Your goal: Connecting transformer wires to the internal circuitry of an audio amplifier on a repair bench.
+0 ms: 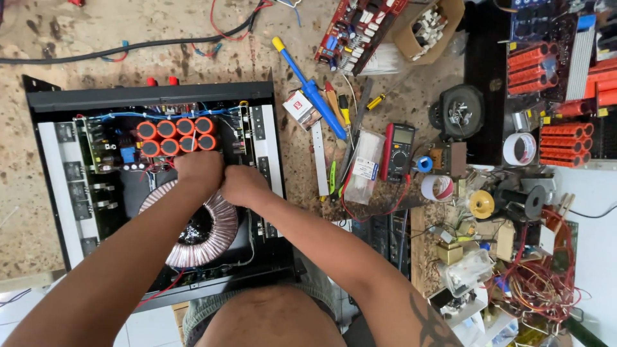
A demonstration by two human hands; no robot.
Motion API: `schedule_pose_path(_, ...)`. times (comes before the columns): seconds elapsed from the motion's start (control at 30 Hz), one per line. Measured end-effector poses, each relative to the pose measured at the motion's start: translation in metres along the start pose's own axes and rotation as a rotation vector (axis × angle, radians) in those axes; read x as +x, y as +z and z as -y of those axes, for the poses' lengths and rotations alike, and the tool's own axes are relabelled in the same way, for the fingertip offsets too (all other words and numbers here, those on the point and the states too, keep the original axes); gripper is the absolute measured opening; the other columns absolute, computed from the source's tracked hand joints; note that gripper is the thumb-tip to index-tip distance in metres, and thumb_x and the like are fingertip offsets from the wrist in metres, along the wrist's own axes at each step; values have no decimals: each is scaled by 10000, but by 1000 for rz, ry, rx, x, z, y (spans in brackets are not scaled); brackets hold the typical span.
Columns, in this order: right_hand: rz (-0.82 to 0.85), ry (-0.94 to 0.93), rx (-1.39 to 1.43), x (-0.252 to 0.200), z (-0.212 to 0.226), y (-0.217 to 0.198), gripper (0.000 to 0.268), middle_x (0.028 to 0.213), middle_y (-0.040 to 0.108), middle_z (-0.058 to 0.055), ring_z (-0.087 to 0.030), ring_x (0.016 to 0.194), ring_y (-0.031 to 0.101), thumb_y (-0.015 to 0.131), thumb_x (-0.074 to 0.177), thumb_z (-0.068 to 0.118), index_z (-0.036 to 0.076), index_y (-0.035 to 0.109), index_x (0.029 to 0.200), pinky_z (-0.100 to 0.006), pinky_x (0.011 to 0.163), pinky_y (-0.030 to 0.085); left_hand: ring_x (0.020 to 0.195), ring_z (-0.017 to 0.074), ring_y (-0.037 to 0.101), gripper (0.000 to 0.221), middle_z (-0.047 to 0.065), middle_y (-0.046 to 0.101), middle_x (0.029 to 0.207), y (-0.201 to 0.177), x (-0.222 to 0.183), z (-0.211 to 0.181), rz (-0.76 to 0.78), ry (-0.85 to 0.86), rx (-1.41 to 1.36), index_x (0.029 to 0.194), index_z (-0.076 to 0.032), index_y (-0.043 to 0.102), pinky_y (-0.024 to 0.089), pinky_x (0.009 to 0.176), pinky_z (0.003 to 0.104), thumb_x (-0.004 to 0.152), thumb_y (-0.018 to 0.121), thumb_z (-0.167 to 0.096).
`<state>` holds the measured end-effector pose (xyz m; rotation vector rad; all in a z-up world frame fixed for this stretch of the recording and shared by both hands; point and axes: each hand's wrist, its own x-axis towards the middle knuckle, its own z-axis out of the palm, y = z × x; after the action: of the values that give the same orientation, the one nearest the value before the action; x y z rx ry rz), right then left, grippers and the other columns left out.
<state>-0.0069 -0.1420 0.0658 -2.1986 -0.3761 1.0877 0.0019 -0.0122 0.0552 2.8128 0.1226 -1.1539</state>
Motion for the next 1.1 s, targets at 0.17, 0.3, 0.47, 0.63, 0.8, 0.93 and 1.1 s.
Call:
schedule_pose_path(0.17, -32, -77, 223, 1, -13, 1, 289, 645, 577, -98, -196, 603, 566, 530, 938, 201, -14, 636, 777, -321, 511, 490, 1083, 404, 738, 278, 120, 811, 1027, -4, -6, -3, -4, -2, -4, 1035, -33, 811, 515, 790, 579, 945, 549, -16)
schedule_pose_path(0.3, -27, -53, 180, -54, -5, -8, 372, 890, 698, -279, -411, 815, 722, 469, 1017, 223, -73, 679, 1099, -472, 586, 572, 1020, 376, 757, 225, 85, 812, 975, 10, 2, -2, -33, 19, 22, 1006, -95, 824, 480, 815, 567, 908, 622, -95)
schedule_pose_path(0.47, -385, -115, 569, -103, -56, 28, 372, 988, 727, -249, -367, 897, 753, 523, 1107, 300, 1, 685, 1258, -388, 479, 612, 1098, 366, 738, 205, 132, 808, 1050, -23, -42, -5, -91, 126, -129, 1031, -123, 825, 545, 919, 562, 895, 701, -214)
schedule_pose_path(0.63, -513, -27, 440, -162, -113, 39, 353, 747, 701, -86, -186, 724, 688, 544, 1047, 334, 74, 762, 1143, -339, 630, 553, 1059, 318, 683, 274, 87, 754, 1075, 9, -132, -8, -398, 320, -427, 1131, -150, 787, 461, 913, 526, 923, 699, -305)
schedule_pose_path(0.8, -536, 196, 295, -172, -123, 49, 280, 689, 703, 2, -125, 668, 630, 587, 988, 316, 183, 819, 1073, -285, 734, 509, 775, 289, 688, 121, 61, 708, 850, 18, -197, 70, -815, 234, -810, 925, -141, 758, 506, 652, 395, 947, 653, -199)
schedule_pose_path(0.93, -624, 186, 582, -164, -106, 54, 259, 597, 553, -41, -108, 487, 446, 581, 1028, 227, 36, 748, 1083, -281, 471, 377, 839, 200, 663, 99, 23, 694, 1030, 69, -169, 214, -1065, -519, -803, 1059, -169, 702, 513, 680, 390, 961, 713, -183)
schedule_pose_path(1.1, -640, 297, 499, -173, -45, 31, 343, 579, 544, -66, -140, 535, 477, 534, 1046, 234, -14, 747, 1151, -340, 591, 424, 1377, 410, 416, 494, 223, 441, 1516, 117, -139, 315, -742, -765, -727, 1521, -84, 501, 343, 1027, 630, 1033, 548, -148)
